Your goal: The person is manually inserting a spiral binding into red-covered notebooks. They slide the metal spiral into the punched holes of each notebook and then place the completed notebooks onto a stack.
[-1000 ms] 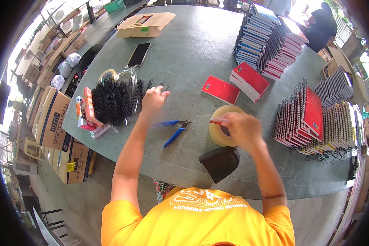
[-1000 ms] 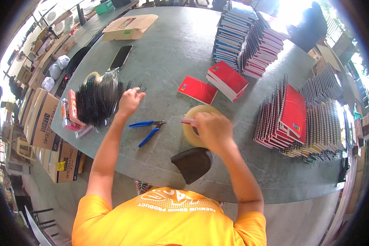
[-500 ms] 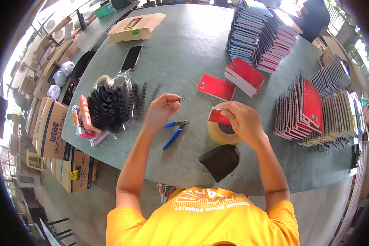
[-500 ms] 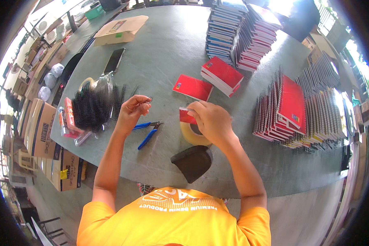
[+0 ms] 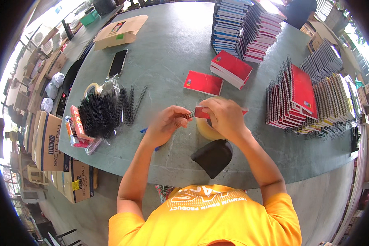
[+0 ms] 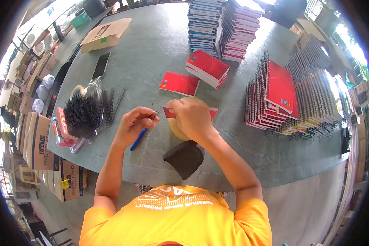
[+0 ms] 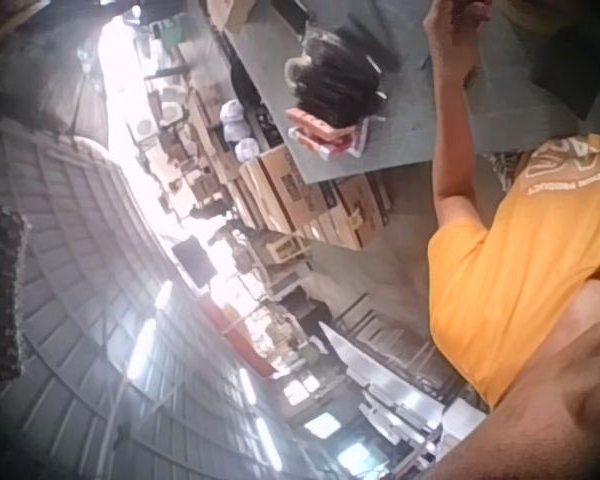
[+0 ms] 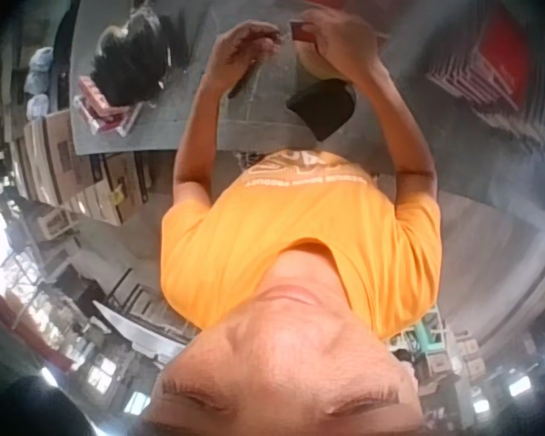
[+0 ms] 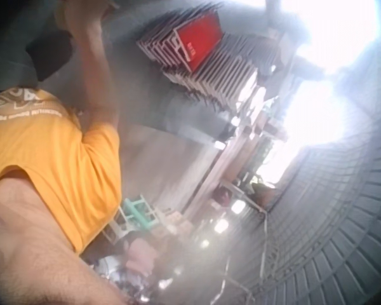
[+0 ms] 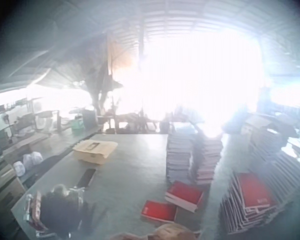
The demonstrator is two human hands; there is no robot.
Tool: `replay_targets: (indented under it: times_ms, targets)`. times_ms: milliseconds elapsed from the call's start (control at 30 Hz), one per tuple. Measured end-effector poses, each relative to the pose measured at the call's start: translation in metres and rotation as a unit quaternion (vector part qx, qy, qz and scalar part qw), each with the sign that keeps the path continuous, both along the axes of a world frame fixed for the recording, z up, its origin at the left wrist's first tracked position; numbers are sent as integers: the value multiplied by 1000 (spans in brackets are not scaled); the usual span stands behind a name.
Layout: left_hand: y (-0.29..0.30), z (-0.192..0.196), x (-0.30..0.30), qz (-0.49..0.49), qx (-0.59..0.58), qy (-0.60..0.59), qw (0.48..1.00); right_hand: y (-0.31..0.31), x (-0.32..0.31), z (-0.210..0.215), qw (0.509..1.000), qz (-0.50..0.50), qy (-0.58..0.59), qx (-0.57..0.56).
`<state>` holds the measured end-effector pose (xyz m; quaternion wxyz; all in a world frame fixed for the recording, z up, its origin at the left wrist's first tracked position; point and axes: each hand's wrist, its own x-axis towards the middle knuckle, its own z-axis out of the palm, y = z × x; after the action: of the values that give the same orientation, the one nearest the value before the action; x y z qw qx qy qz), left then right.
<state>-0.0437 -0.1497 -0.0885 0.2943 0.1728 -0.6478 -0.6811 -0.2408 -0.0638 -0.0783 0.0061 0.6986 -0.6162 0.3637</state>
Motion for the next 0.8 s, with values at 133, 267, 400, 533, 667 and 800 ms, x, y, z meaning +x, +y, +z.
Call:
replay_targets:
  times_ms: [133, 267, 400, 533, 667, 800]
  targets:
    - [2, 1, -1, -13, 48, 26, 998, 1, 9, 3, 999, -32, 2, -13]
    - [0, -5, 3, -16, 63, 36, 997, -1, 23, 3, 993, -96, 63, -25]
    - [0, -3, 5, 9, -45, -79, 996, -3, 23, 1, 989, -118, 94, -12]
    - [13, 13, -12, 76, -253, -123, 957, -5, 20, -2, 990, -106, 90, -26]
    - [19, 20, -19, 145, -326, -144, 923, -1, 18, 1, 997, -59, 50, -1]
    - [18, 18, -17, 162, -336, -142, 917, 4, 19, 2, 1000, -24, 13, -4]
